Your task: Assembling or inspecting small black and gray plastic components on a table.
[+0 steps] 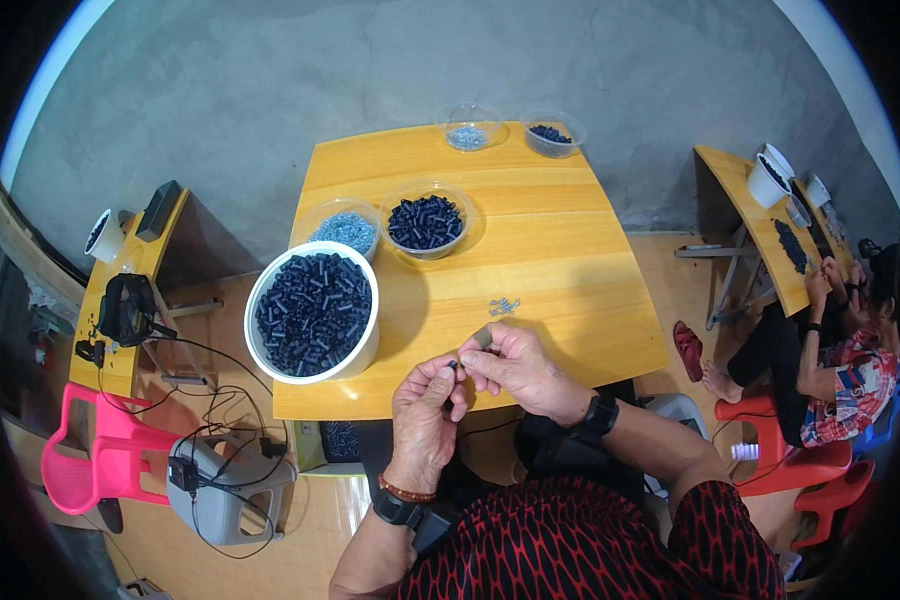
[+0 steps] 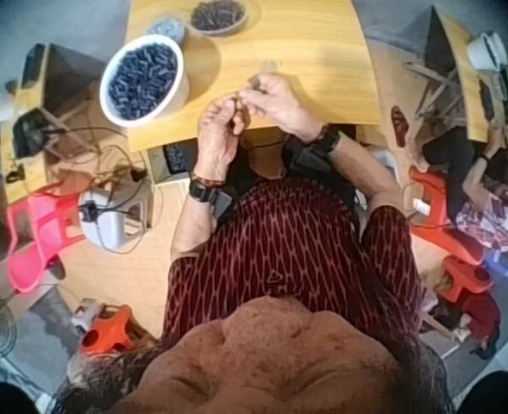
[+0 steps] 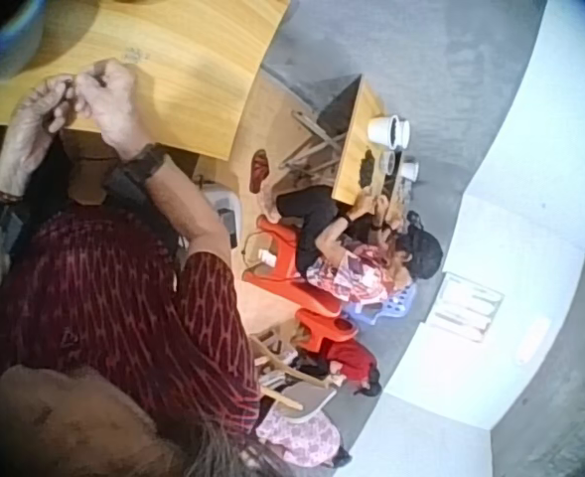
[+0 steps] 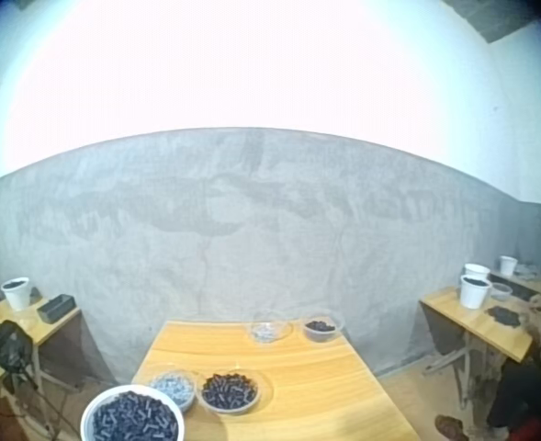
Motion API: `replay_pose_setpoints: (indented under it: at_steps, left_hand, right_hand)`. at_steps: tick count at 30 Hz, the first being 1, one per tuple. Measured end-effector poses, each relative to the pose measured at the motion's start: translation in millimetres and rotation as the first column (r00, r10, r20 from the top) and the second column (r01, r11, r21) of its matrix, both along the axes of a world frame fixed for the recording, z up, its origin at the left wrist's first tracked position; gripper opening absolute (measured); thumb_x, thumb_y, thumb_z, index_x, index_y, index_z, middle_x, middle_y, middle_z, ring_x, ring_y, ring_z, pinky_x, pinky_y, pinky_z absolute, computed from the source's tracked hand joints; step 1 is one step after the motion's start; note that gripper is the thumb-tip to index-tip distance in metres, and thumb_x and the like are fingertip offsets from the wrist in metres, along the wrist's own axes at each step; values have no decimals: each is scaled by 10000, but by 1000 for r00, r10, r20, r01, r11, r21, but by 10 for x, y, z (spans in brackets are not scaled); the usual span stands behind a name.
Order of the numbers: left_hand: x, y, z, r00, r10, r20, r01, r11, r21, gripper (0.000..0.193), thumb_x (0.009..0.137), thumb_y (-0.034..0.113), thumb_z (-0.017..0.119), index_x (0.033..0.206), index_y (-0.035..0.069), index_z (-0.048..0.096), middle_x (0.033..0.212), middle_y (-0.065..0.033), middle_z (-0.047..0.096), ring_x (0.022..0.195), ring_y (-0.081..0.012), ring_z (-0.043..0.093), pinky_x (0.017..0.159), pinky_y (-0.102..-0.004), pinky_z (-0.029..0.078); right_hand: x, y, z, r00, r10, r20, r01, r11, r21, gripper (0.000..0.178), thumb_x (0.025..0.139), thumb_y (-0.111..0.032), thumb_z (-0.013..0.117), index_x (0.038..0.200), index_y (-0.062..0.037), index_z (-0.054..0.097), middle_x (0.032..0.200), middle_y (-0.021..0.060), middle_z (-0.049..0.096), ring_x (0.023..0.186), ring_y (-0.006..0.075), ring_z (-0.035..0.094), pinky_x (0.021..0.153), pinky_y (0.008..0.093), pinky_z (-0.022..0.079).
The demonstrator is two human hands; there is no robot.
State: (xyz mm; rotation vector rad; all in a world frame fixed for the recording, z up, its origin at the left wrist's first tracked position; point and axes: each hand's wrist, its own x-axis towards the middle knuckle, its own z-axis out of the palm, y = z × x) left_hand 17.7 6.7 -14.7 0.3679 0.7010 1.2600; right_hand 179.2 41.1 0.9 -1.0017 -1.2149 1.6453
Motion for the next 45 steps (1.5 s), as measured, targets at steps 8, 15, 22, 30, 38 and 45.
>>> replay_pose_setpoints:
  at_steps: [8, 15, 22, 30, 38, 45]
  left_hand:
    - [0, 0, -22, 1000, 0, -5, 0, 999, 32, 125, 987, 53, 573, 1063, -25, 634, 872, -70, 652, 626, -80, 547, 513, -193, 404]
    - [-11, 22, -30, 1000, 10, 11, -10, 999, 45, 135, 996, 70, 561, 1063, -25, 630, 869, -73, 655, 622, -86, 544, 521, -203, 417]
    - [-24, 6, -43, 995, 7, 102, -7, 1000, 4, 136, 995, 89, 571, 1064, -10, 633, 869, -75, 659, 645, -104, 566, 524, -215, 431]
    - [-16, -3, 57, 998, 46, 52, -43, 998, -53, 129, 971, 79, 614, 1067, 6, 659, 860, -62, 658, 620, -91, 535, 509, -205, 402]
    - [-6, -21, 21, 998, 23, -50, -24, 999, -31, 169, 940, 27, 644, 1098, -28, 673, 842, -61, 643, 592, -74, 501, 503, -203, 377]
    - [-1, -21, -3, 999, 19, -39, -19, 1000, -9, 160, 947, 30, 635, 1096, -24, 658, 859, -74, 646, 604, -77, 525, 501, -201, 387]
  right_hand:
    - [-136, -76, 141, 982, -74, 174, 37, 977, 210, 130, 947, -92, 652, 941, 34, 619, 826, 42, 661, 721, 85, 616, 621, 246, 509]
    - [-180, -158, 67, 950, -154, 272, -3, 865, 501, 144, 934, -58, 652, 1048, 31, 656, 891, 45, 591, 734, 116, 634, 637, 257, 526]
    - [-189, -168, 68, 996, -54, 66, 33, 956, 292, 147, 961, 37, 551, 1083, 32, 633, 938, 50, 599, 787, 106, 659, 681, 235, 575]
    - [19, -66, 50, 999, -32, -3, 32, 975, 218, 91, 977, -61, 586, 1053, -12, 583, 902, 23, 652, 691, 54, 590, 582, 203, 486]
    - [139, -17, 80, 995, 18, 97, -34, 986, 163, 139, 966, -96, 619, 1073, -13, 647, 860, 1, 665, 677, 36, 579, 561, 188, 457]
    - [199, 28, 130, 994, -1, 110, -12, 993, 115, 189, 938, -102, 672, 1098, -4, 654, 856, 19, 670, 677, 42, 589, 575, 186, 470]
